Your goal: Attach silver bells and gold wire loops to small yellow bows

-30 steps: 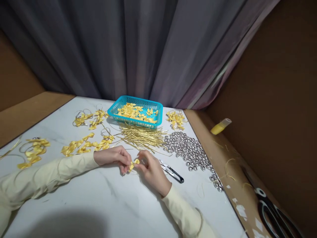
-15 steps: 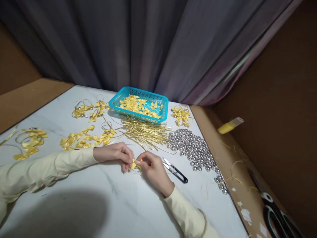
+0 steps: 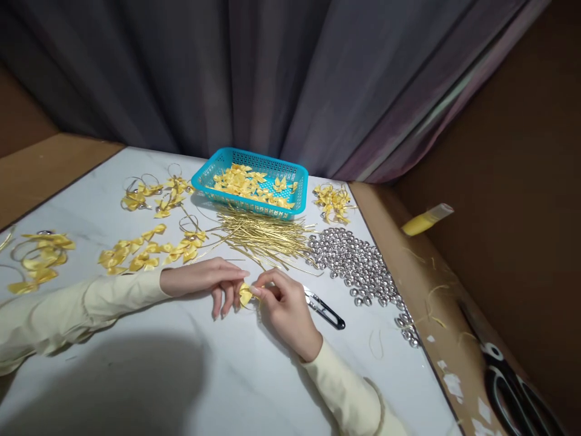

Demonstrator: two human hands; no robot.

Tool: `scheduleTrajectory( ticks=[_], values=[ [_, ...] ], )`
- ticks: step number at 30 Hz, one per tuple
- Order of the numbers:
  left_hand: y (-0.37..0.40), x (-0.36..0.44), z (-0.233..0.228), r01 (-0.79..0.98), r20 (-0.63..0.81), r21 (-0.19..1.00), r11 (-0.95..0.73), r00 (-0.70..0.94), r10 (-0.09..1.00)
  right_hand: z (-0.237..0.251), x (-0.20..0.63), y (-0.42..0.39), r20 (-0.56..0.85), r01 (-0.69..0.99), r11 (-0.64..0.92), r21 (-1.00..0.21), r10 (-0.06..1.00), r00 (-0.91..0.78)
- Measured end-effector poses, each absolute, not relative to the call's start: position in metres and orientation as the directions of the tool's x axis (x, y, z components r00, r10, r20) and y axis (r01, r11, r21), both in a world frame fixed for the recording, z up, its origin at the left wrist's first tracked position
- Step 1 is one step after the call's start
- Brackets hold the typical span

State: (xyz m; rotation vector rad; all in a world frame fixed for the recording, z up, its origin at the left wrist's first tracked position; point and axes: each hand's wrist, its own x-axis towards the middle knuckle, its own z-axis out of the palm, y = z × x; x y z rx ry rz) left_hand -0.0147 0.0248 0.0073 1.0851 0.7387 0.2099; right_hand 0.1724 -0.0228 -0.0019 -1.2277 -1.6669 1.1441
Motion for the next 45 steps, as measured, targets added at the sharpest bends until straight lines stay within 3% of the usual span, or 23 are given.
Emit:
scheduleTrajectory(
  ticks=[5,13,28,34,42,45],
  values=[
    [0.021,-0.016,0.006,0.176,-0.404,0.866,0.468,0.798,0.448,-0.001,0.172,-0.025,0.082,0.307,0.166,-0.937,0.96,-0.269],
    [0.021,-0.018,0.006,0.127,-0.397,0.829,0.544,0.819,0.414,-0.001,0.173,-0.027,-0.028,0.232,0.027,-0.972,0.972,-0.233],
    [0.015,-0.014,0.008,0.148,-0.397,0.853,0.5,0.807,0.438,0.002,0.171,-0.031,0.015,0.29,0.079,-0.954,0.976,-0.219],
    [0.012,-0.015,0.001,0.151,-0.365,0.898,0.412,0.78,0.509,0.002,0.171,-0.03,0.0,0.284,0.06,-0.957,0.979,-0.205],
    [0.009,-0.013,0.002,0.183,-0.337,0.935,0.304,0.724,0.602,0.012,0.175,-0.027,-0.259,0.226,-0.207,-0.952,0.938,-0.231],
    [0.009,-0.013,0.004,0.198,-0.325,0.944,0.264,0.699,0.637,0.018,0.183,-0.022,-0.277,0.262,-0.222,-0.939,0.941,-0.195]
  ],
)
